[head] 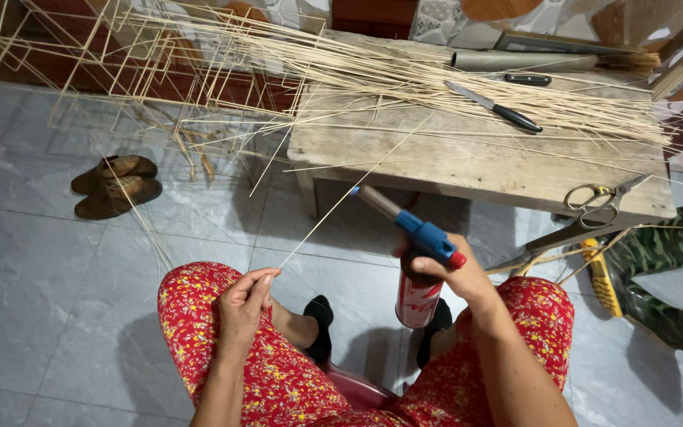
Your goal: The person sits on the floor and uses a handheld blowtorch to heat thin bamboo sticks one by one. They pick up a stick from a pile on a low wooden table, apply the flame along its length, and then place it back down. The process is repeated continuously throughout the clip.
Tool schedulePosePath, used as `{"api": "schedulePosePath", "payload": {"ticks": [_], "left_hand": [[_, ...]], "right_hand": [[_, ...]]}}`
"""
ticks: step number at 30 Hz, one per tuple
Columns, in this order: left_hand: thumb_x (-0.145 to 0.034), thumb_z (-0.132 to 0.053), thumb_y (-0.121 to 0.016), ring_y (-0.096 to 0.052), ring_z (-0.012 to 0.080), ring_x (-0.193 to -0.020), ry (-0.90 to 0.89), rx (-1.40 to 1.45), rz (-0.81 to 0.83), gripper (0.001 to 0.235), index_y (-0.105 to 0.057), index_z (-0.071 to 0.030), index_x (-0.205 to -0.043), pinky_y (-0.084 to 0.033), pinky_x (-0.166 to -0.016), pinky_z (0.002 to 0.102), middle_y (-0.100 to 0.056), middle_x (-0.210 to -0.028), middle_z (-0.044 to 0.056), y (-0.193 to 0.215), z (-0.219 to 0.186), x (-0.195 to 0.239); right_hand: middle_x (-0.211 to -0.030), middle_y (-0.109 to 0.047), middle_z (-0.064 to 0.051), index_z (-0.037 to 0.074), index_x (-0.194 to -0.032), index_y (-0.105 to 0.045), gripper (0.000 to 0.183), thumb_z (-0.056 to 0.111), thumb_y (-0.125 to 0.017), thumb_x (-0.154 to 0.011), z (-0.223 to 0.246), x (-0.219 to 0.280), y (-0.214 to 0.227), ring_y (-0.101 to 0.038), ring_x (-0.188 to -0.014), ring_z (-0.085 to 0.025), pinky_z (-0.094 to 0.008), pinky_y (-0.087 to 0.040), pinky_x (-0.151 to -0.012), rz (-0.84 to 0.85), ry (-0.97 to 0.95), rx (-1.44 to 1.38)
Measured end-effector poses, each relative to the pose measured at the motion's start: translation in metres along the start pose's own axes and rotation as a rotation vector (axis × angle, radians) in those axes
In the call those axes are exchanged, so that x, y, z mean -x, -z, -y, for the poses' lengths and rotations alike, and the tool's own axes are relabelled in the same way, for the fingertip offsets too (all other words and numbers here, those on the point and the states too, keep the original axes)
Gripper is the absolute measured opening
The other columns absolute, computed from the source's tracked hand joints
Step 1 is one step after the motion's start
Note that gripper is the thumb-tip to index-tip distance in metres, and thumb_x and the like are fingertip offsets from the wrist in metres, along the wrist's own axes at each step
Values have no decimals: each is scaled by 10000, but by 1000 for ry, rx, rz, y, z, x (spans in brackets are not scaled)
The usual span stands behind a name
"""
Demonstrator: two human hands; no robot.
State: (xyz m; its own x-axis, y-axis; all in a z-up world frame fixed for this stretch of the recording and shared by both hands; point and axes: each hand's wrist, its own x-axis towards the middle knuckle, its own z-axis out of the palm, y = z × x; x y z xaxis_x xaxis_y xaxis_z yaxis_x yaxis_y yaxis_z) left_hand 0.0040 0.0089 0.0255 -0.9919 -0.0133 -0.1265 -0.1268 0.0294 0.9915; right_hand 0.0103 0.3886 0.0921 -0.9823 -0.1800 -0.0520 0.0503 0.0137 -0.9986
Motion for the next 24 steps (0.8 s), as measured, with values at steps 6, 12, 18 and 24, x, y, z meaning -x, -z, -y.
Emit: {"api": "schedulePosePath", "payload": {"ticks": [6,12,18,24], "left_hand": [[-976,-141,-663,-478,26,-597,-17,-6,3,215,-780,-30,-1118,-374,-538,188,-553,-645,-47,1,4,0],[-984,-143,-662,-492,27,-626,-50,13,21,216,-775,-29,-1129,-404,-567,180,-556,-675,-52,1,8,-3],[-971,-128,-654,-505,37,-605,33,-81,-21,221,-771,-43,-1138,-411,-536,187,-575,-659,-48,3,8,-1],[-976,-107,-655,-483,30,-613,-13,22,21,223,-768,-29,-1151,-391,-548,186,-542,-666,-55,3,13,-4]], "right_hand": [[-1066,-760,-122,-13,-1243,-649,569,263,-846,-786,-6,-6,15,-697,-997,-187,-341,-541,-939,-109,99,-129],[-1087,-754,-144,-33,-1274,-636,538,205,-814,-825,-4,-10,25,-707,-1012,-215,-359,-547,-948,-232,163,-212],[-1076,-729,-148,-29,-1304,-589,531,147,-793,-846,1,-20,34,-712,-996,-265,-408,-581,-891,-334,233,-397],[-1070,-727,-145,-28,-1313,-575,516,139,-782,-870,2,-23,37,-709,-997,-266,-401,-581,-888,-337,270,-435]]}}
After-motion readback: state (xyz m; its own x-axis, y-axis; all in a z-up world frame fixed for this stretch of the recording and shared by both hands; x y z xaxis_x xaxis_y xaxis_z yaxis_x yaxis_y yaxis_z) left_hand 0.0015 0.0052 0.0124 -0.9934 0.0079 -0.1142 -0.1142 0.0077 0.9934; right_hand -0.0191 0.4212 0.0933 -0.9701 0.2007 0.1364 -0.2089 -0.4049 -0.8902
